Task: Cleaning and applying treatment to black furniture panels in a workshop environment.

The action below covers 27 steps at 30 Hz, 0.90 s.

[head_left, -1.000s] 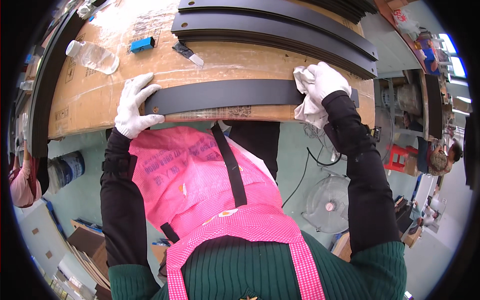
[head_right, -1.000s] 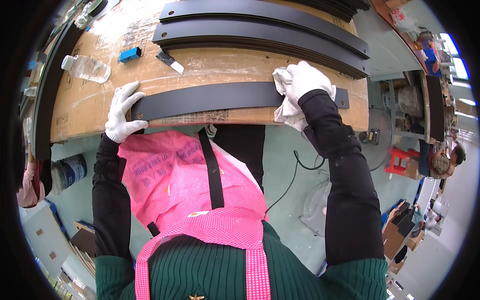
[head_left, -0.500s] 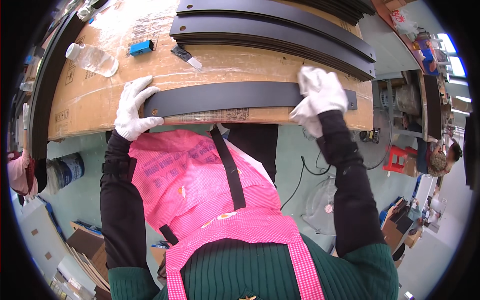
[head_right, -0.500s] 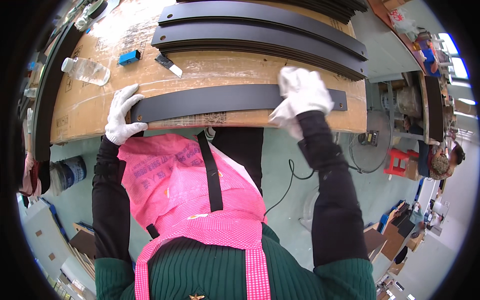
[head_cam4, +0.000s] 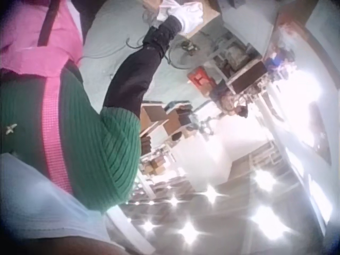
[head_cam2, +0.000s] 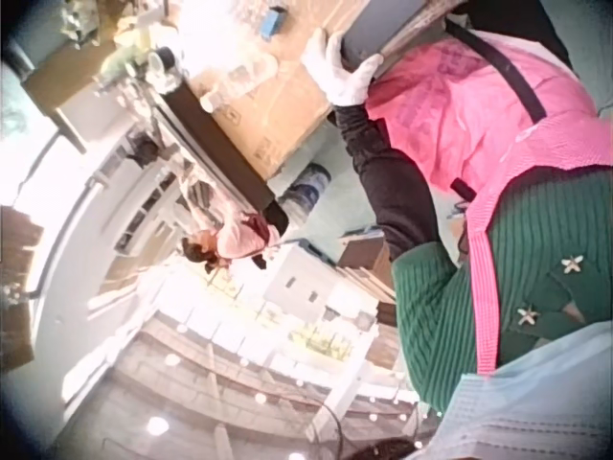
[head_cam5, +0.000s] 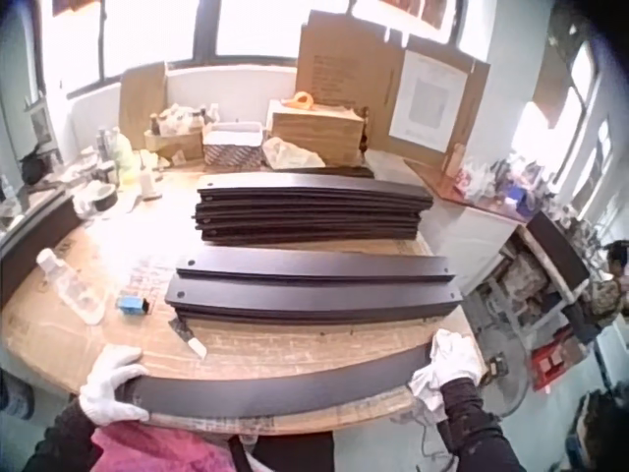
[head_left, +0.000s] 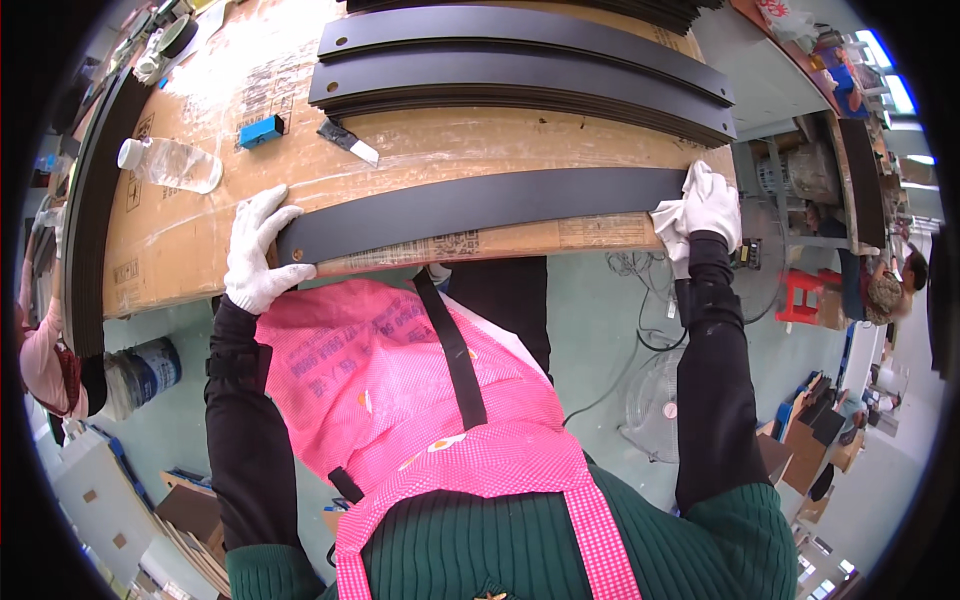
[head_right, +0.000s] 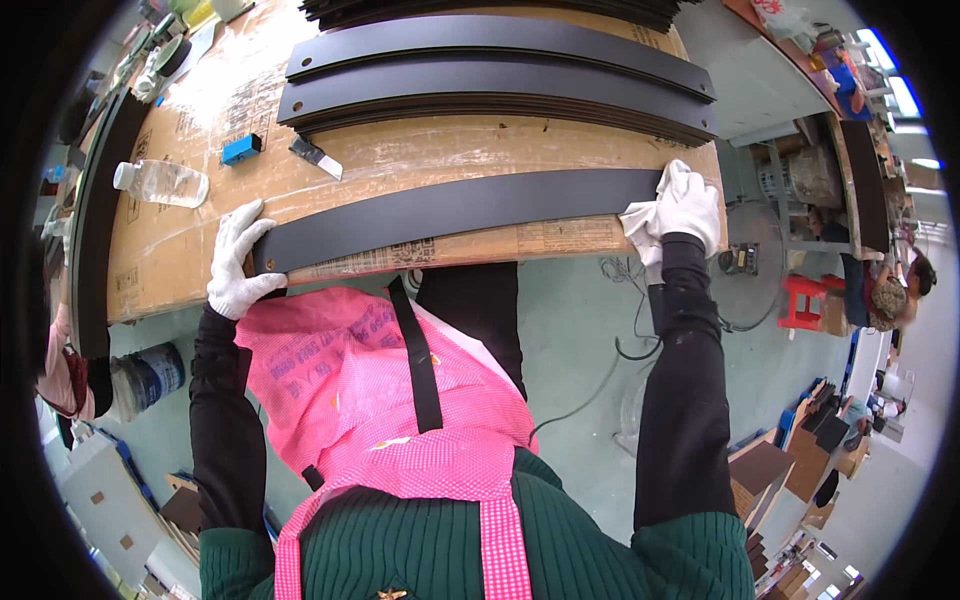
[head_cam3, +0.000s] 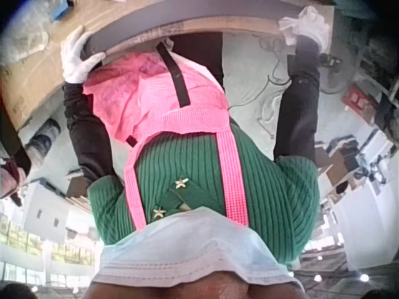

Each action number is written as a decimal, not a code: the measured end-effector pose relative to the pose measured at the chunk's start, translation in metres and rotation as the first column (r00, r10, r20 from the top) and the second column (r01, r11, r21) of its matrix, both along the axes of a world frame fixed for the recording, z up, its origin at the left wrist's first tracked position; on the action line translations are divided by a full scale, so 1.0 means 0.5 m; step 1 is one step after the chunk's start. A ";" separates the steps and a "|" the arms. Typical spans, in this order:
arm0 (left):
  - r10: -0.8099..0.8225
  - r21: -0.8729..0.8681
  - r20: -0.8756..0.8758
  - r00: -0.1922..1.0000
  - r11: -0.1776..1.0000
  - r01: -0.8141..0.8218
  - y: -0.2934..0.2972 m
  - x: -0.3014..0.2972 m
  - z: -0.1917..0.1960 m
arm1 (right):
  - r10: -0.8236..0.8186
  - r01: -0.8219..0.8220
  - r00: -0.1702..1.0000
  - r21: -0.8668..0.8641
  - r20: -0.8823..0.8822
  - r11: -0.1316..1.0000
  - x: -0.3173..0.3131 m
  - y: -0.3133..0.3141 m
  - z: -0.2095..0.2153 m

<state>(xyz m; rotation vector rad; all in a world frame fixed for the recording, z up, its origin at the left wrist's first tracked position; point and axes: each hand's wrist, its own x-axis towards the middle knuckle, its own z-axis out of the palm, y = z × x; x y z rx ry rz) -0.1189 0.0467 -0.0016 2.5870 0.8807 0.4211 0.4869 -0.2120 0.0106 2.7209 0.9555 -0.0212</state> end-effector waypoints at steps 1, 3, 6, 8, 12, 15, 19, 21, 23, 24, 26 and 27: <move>0.013 0.000 -0.021 1.000 1.000 -0.013 -0.003 -0.008 0.002 | 0.054 -0.053 0.999 -0.086 0.010 0.995 -0.069 0.037 0.029; -0.015 0.016 0.005 1.000 1.000 0.015 0.004 0.003 0.006 | 0.077 -0.074 0.992 -0.026 0.098 0.997 -0.122 0.059 0.005; -0.029 0.008 0.068 0.997 1.000 0.028 0.008 -0.005 -0.003 | 0.071 -0.070 0.993 -0.016 0.096 0.997 -0.307 0.148 0.062; 0.036 -0.051 0.118 0.992 0.998 -0.030 0.016 -0.029 -0.022 | 0.097 -0.101 0.994 0.110 0.049 0.989 -0.344 0.172 0.069; -0.018 -0.087 0.081 0.997 0.996 0.025 0.046 -0.074 -0.014 | 0.063 -0.045 0.989 0.136 -0.133 0.990 -0.267 0.176 0.068; 0.016 -0.099 0.028 0.999 0.995 -0.013 0.040 -0.088 0.004 | 0.064 -0.073 0.970 -0.031 -0.233 0.997 -0.158 0.134 0.082; 0.046 -0.009 -0.129 0.991 0.999 -0.048 0.039 -0.051 0.042 | 0.099 -0.144 0.977 0.237 0.191 0.961 0.047 -0.043 -0.049; 0.159 0.250 -0.322 0.933 0.965 -0.078 0.001 0.017 0.078 | 0.170 -0.273 0.924 0.281 0.343 0.920 0.097 -0.083 -0.079; 0.079 0.210 -0.232 0.970 0.977 -0.029 -0.049 0.078 0.087 | 0.063 -0.180 0.964 0.465 0.257 0.867 0.052 -0.047 -0.077; -0.023 0.169 -0.119 0.993 0.985 0.043 -0.071 0.128 0.086 | -0.053 -0.060 0.985 0.615 0.163 0.786 0.036 -0.044 -0.072; -0.196 0.102 -0.096 0.976 0.973 0.206 -0.113 0.267 0.101 | -0.064 -0.082 0.975 0.617 0.210 0.783 0.058 -0.060 -0.088; -0.203 0.089 -0.119 0.972 0.973 0.214 -0.131 0.325 0.093 | -0.044 -0.122 0.969 0.631 0.241 0.766 0.066 -0.075 -0.094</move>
